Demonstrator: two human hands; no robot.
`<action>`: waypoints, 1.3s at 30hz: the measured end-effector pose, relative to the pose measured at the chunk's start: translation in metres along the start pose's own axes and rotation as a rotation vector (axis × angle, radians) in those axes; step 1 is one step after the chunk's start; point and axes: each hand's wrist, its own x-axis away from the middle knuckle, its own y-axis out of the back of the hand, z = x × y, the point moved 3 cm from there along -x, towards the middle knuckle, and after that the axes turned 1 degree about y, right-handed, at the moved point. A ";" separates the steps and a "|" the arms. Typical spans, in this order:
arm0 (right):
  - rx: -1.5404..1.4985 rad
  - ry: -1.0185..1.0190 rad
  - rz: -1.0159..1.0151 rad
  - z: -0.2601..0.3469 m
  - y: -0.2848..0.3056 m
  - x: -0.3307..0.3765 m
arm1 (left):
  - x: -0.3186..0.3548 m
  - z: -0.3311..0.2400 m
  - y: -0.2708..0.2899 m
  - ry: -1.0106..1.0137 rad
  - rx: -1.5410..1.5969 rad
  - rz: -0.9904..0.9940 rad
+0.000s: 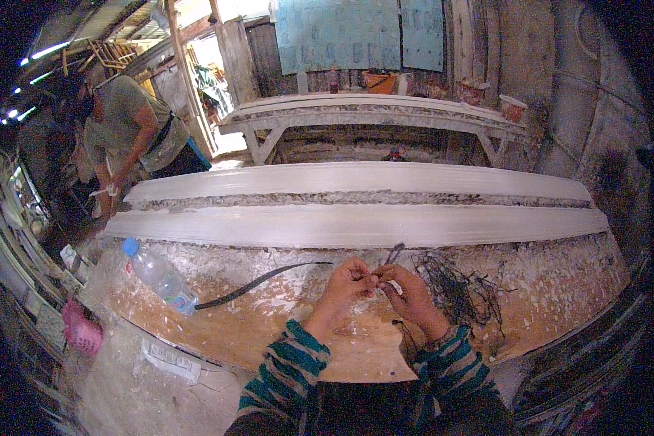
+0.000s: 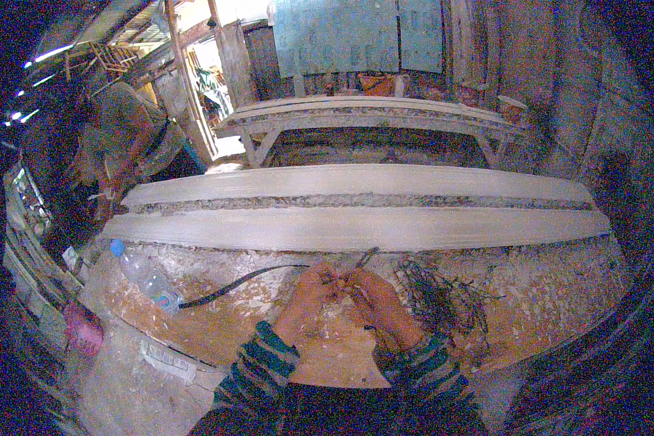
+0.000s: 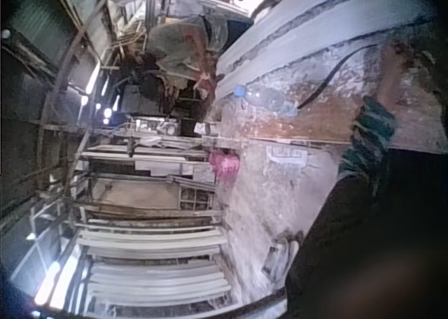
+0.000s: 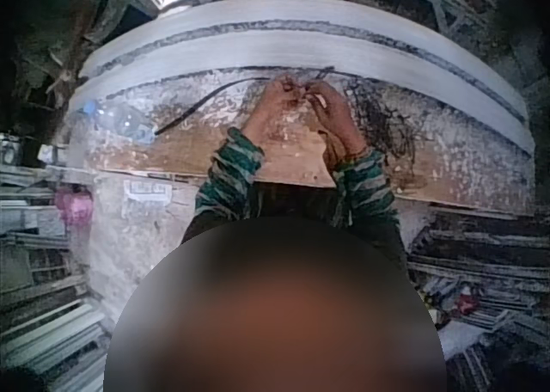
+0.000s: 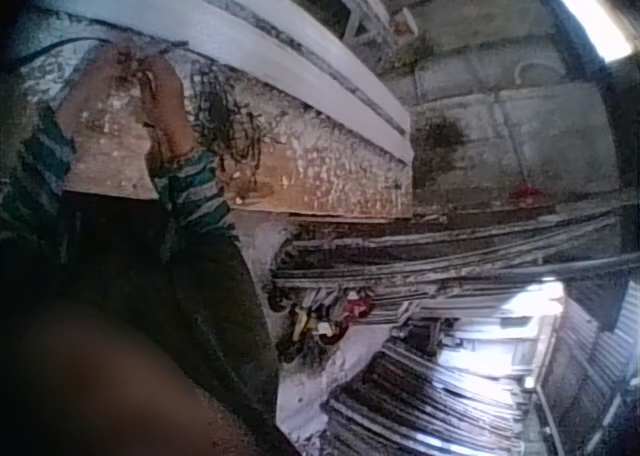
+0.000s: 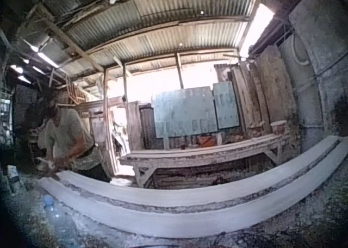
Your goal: The person repeatedly handles thin black cables on a workbench, picking them up, straightening them, and placing them back down. Another person wipes a long white curved object in the background. The camera wearer's hands remain in view throughout, manipulating the cables without using tools.
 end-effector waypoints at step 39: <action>-0.557 -0.599 -0.122 -0.043 -0.006 0.010 | 0.013 -0.018 -0.022 -0.449 -0.537 -0.027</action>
